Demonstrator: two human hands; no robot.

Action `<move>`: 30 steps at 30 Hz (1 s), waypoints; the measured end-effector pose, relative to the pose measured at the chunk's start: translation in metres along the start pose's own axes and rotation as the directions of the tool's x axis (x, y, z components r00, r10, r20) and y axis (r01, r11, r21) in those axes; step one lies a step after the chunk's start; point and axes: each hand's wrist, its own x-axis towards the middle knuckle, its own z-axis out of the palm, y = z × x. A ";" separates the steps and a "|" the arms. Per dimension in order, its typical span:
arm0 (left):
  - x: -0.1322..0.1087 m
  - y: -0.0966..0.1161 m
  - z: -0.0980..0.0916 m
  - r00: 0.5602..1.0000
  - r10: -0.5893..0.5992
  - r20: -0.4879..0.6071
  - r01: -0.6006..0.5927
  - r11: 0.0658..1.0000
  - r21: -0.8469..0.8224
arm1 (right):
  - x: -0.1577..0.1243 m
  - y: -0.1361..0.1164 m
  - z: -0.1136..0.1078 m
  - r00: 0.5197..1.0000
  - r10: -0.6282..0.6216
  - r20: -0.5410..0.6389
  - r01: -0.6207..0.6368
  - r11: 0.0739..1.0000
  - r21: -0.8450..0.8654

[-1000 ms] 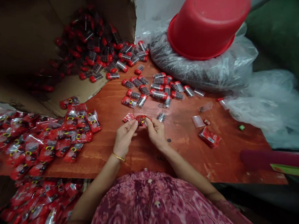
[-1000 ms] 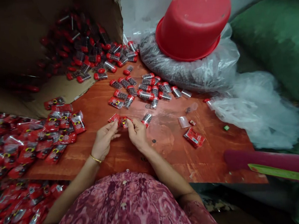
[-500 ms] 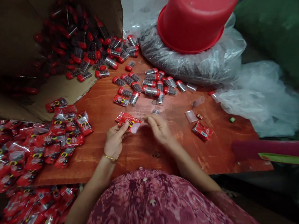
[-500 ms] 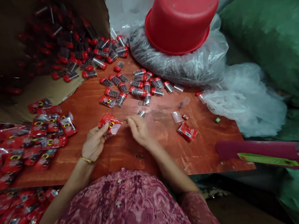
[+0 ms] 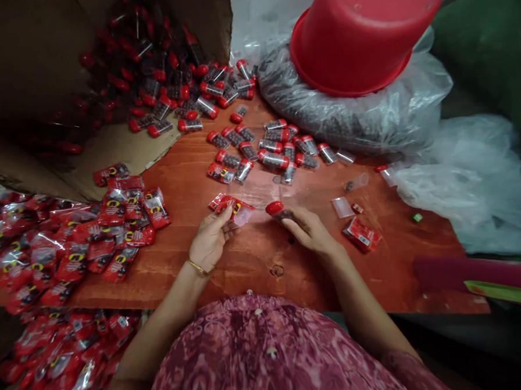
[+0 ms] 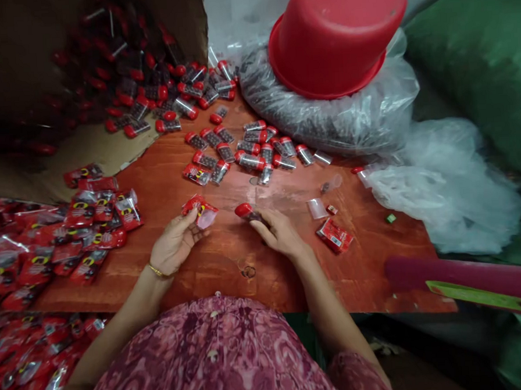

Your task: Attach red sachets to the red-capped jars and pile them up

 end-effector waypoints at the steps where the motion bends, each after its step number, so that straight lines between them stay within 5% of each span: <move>1: 0.000 -0.001 0.000 1.000 0.011 0.005 -0.011 1.000 0.010 | -0.006 -0.009 0.000 0.999 0.036 0.005 -0.037 0.991 0.130; 5: -0.001 -0.007 0.003 0.994 0.095 0.054 -0.097 0.994 0.049 | -0.016 -0.042 0.000 0.984 0.137 0.114 -0.174 0.870 0.461; 13: -0.005 -0.007 0.003 0.954 0.257 0.155 -0.280 0.948 0.151 | 0.004 -0.056 0.008 0.934 0.263 0.240 -0.354 0.763 0.541; 17: -0.004 -0.010 0.003 0.945 0.280 0.167 -0.303 0.944 0.133 | 0.005 -0.057 0.014 0.932 0.288 0.222 -0.363 0.714 0.598; 25: -0.004 -0.026 0.014 0.983 0.183 0.001 -0.183 0.983 0.032 | 0.007 -0.061 0.029 0.936 0.326 0.130 -0.329 0.690 0.645; 30: -0.002 -0.031 0.016 0.988 0.151 0.042 -0.150 0.988 -0.029 | 0.011 -0.063 0.053 0.926 0.377 0.012 -0.283 0.675 0.681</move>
